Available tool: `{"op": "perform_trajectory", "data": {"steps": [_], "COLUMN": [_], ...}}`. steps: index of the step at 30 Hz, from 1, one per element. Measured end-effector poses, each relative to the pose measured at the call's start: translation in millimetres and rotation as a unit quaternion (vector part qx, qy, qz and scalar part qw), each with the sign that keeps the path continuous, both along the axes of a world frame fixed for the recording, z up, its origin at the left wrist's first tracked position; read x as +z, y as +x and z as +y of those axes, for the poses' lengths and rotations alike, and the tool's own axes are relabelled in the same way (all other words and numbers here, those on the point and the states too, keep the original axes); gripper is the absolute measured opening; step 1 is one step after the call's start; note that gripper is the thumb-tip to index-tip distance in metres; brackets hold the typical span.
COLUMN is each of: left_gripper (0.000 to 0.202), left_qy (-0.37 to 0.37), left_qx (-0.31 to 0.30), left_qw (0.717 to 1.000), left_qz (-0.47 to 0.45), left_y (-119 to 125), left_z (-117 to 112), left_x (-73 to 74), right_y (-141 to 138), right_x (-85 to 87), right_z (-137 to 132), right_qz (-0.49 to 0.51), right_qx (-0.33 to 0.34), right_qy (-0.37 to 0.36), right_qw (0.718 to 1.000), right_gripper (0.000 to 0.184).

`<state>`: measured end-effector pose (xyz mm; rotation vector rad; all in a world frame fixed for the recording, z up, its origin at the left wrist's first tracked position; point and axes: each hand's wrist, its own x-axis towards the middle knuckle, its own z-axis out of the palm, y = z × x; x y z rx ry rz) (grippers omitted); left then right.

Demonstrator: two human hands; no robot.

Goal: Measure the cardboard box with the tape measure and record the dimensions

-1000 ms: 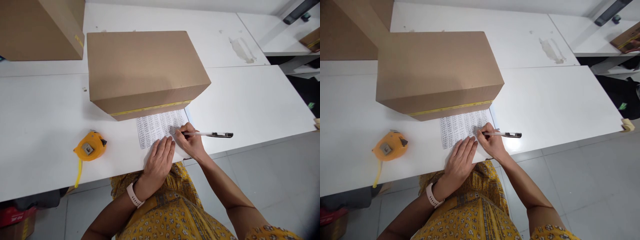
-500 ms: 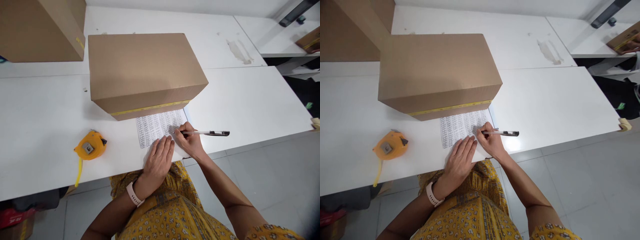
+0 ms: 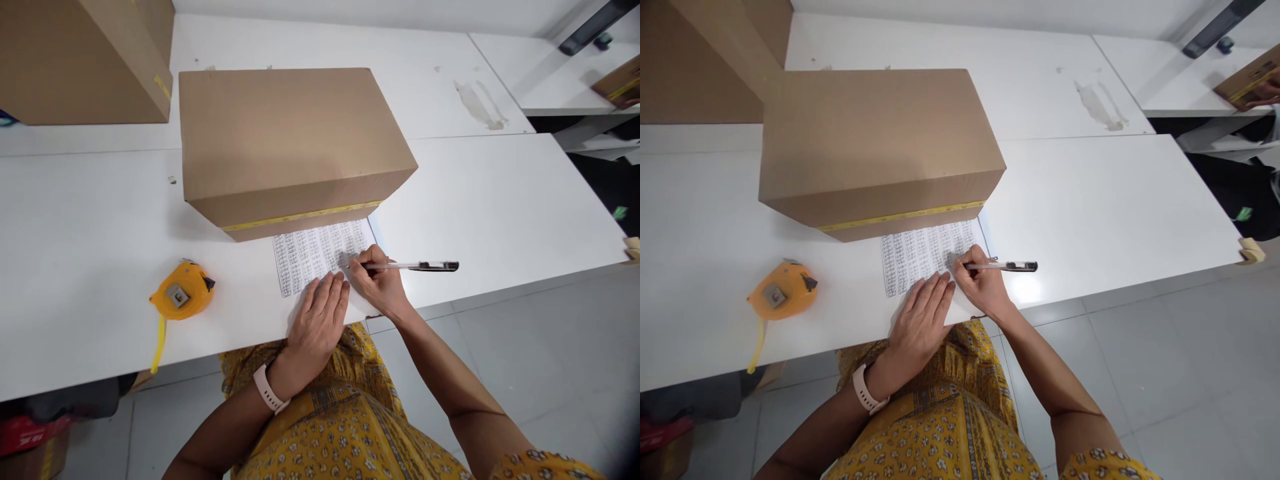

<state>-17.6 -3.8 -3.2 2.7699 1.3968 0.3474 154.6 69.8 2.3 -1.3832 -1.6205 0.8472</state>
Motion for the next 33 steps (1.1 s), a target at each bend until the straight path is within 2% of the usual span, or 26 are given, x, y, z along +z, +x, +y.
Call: {"op": "perform_trajectory", "data": {"steps": [33], "left_gripper": [0.054], "left_qy": [-0.004], "left_qx": [0.0], "left_qw": [1.0], "left_qz": [-0.008], "left_y": [-0.4], "left_z": [0.0], "left_x": [0.6], "right_y": [-0.6], "right_x": [3.6], "right_z": [0.8], "right_qz": [0.0], "right_qx": [-0.027], "right_qy": [-0.007], "right_qw": [1.0], "right_gripper": [0.026]}}
